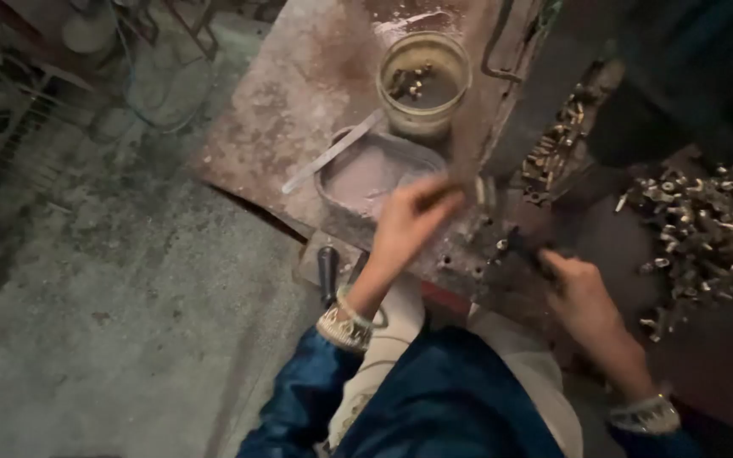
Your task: The person repeatedly places small metal pieces into a manual punching machine, presses the lever to punch each piece, and then removes the finished piece. This cycle is performed continuously for many identical metal parts.
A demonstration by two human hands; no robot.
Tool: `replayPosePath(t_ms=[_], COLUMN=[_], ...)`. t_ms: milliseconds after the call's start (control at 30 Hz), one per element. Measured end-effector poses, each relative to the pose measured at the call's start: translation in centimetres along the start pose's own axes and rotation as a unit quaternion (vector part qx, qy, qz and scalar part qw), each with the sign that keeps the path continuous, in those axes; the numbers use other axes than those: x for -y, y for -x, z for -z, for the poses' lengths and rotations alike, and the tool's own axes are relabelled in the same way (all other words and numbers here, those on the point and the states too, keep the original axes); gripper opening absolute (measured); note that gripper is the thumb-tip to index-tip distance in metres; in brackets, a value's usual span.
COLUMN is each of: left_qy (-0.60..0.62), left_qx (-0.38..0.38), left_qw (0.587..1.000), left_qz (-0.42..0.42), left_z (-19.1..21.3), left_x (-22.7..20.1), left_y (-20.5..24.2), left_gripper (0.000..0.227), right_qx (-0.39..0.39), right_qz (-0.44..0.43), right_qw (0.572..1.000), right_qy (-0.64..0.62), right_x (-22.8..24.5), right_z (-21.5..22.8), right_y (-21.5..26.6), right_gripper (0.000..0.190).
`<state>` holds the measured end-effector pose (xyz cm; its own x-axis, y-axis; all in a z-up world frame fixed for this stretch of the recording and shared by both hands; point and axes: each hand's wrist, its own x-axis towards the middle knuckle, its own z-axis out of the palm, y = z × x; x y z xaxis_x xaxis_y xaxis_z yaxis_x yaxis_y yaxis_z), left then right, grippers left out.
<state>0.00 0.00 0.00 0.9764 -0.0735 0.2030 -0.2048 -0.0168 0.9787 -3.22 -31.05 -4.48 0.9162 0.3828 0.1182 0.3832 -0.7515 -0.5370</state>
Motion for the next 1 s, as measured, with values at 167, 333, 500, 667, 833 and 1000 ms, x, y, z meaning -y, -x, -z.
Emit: replayPosePath(t_ms=[167,333,500,667,833,1000], left_qy=[-0.149,-0.192,-0.148,-0.013,0.108,-0.264], left_qx=[-0.142,-0.034,-0.063,-0.090,-0.056,0.172], left_qw=[0.978,0.980,0.977,0.992,0.992,0.948], left_qz=[-0.038,-0.033,-0.140,-0.082,-0.043,-0.053], left_z=[-1.1,-5.4,-8.5,-9.3,-7.9,-13.4], left_x=[-6.1,-4.9,-7.2,-8.5,-7.9,5.5], left_y=[-0.3,3.4,2.4,0.6,1.5,7.1], left_gripper=[0.042,0.030,0.031,0.035,0.039,0.031], right_qx=[-0.069,-0.067,-0.092,-0.206,-0.234,-0.101], right_qz=[0.101,-0.067,-0.096,-0.087,-0.101,-0.074], right_qw=[0.988,0.995,0.865,0.831,0.829,0.863], right_qy=[0.091,-0.030,-0.483,-0.510,-0.497,-0.489], right_x=[5.4,5.4,1.1,6.7,7.7,2.4], right_z=[0.5,-0.2,-2.0,1.1,2.6,2.0], right_y=[-2.3,-1.8,-2.6,-5.2,-5.4,-5.9], right_gripper=[0.031,0.036,0.028,0.027,0.021,0.022])
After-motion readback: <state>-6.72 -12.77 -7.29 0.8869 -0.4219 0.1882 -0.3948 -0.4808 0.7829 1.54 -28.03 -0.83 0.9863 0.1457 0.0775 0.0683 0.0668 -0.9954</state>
